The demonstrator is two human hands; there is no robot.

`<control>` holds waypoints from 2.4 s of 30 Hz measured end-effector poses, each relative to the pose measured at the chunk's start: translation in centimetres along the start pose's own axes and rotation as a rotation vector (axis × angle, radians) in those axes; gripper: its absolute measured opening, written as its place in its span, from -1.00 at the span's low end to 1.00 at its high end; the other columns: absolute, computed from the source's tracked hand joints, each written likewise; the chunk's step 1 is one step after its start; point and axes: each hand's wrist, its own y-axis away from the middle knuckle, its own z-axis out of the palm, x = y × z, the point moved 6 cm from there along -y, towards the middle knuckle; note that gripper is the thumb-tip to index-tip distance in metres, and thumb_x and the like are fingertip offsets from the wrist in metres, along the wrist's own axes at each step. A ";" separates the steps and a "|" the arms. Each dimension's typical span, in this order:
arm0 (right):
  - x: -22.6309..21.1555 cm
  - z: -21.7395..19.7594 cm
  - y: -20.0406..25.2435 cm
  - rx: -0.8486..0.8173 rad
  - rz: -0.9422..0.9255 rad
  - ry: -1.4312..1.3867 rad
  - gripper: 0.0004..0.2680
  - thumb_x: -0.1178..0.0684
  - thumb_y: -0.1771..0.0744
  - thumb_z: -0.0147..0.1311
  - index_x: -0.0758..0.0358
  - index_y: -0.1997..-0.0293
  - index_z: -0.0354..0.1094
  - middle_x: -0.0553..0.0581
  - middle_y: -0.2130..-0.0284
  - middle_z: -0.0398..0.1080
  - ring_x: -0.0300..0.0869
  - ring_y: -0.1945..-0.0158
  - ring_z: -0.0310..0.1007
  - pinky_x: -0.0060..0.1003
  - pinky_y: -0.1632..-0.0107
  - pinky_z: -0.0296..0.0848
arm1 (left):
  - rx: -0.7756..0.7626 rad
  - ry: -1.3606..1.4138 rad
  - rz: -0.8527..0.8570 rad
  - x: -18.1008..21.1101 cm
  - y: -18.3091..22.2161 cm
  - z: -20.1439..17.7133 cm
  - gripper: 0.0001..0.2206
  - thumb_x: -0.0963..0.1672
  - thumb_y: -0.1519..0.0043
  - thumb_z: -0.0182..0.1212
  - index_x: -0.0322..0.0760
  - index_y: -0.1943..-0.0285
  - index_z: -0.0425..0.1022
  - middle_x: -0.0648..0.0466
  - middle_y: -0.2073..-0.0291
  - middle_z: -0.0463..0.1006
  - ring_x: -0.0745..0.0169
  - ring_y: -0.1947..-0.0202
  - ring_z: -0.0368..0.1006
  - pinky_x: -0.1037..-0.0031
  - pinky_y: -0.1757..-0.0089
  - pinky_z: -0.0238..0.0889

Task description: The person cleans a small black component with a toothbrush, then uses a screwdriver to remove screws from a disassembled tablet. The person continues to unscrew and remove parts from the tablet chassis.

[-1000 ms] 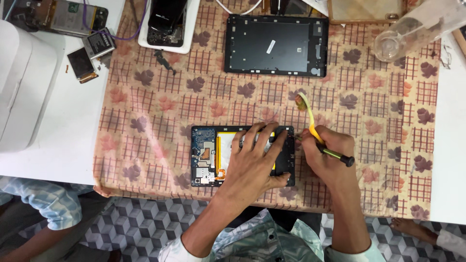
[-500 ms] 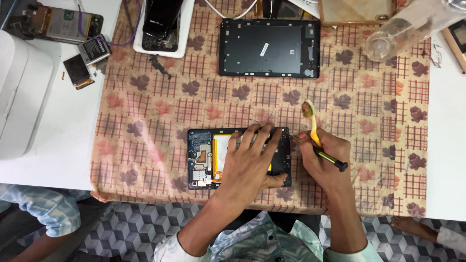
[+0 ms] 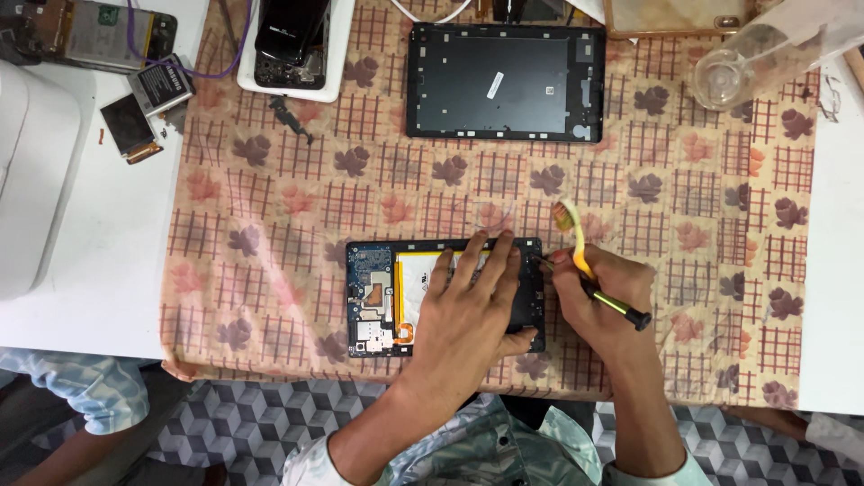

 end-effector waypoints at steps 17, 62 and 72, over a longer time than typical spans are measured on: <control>-0.5 0.4 0.1 -0.011 -0.046 0.027 -0.93 0.25 -0.27 0.12 0.37 0.24 0.47 0.27 0.49 0.45 -0.01 0.48 0.52 -0.25 0.39 0.46 | -0.038 0.053 -0.019 -0.5 -0.6 0.2 -0.18 0.13 0.18 0.49 -0.45 -0.21 0.49 -0.08 -0.33 0.34 -0.07 -0.35 0.18 -0.05 -0.20 0.14; 3.8 -0.5 5.0 0.165 0.216 -0.476 -0.74 0.31 -0.26 0.00 0.45 -0.04 0.42 0.12 0.32 0.53 -0.34 0.30 0.49 -0.53 0.26 0.40 | 0.132 0.244 0.020 -1.0 -1.6 1.0 -0.46 0.12 0.10 0.54 -0.16 0.05 0.57 0.01 -0.13 0.40 -0.08 -0.25 0.22 -0.13 -0.31 -0.13; 4.2 -0.7 5.8 0.144 0.212 -0.393 -0.91 0.24 -0.32 0.17 0.44 0.15 0.53 0.02 0.56 0.38 -0.44 0.55 0.17 -0.52 0.44 0.13 | 0.052 0.283 0.012 -0.9 -2.1 1.1 -0.45 0.11 0.21 0.58 -0.17 0.14 0.56 0.04 -0.03 0.39 -0.03 -0.22 0.23 -0.16 -0.31 -0.18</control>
